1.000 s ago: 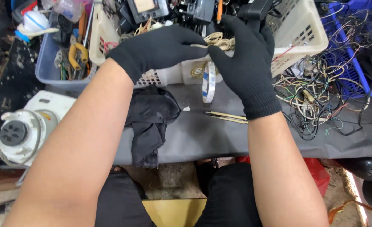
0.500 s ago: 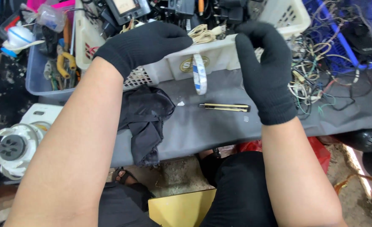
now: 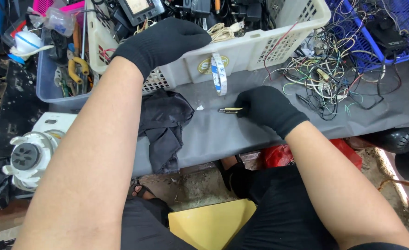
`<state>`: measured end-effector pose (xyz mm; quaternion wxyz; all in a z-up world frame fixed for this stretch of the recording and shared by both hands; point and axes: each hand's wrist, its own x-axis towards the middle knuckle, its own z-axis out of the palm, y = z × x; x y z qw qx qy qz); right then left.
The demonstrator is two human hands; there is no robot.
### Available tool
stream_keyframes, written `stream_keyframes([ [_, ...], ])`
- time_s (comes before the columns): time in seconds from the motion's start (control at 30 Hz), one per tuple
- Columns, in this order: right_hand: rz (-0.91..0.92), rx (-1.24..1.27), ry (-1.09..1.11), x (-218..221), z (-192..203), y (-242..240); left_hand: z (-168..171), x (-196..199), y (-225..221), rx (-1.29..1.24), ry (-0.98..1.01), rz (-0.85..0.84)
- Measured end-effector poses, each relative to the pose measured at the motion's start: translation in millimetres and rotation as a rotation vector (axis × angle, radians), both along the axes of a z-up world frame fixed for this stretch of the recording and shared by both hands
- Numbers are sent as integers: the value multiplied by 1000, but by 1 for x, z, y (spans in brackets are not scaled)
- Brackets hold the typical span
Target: Securing a bundle of wires with tape and organizing various electronic components on a repair workbench.
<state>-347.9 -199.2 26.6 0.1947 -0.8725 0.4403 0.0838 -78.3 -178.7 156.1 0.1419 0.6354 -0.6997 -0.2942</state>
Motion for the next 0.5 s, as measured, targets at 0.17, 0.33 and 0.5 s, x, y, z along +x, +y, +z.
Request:
stream_keyframes([
  [0.17, 82, 3, -102, -12, -7, 11, -12, 8, -8, -51, 54, -31],
  [0.33, 71, -132, -365, -37, 33, 10, -9, 8, -8, -41, 111, -44],
  [0.5, -59, -391, -388, -21, 120, 27, -11, 10, -9, -33, 134, -50],
])
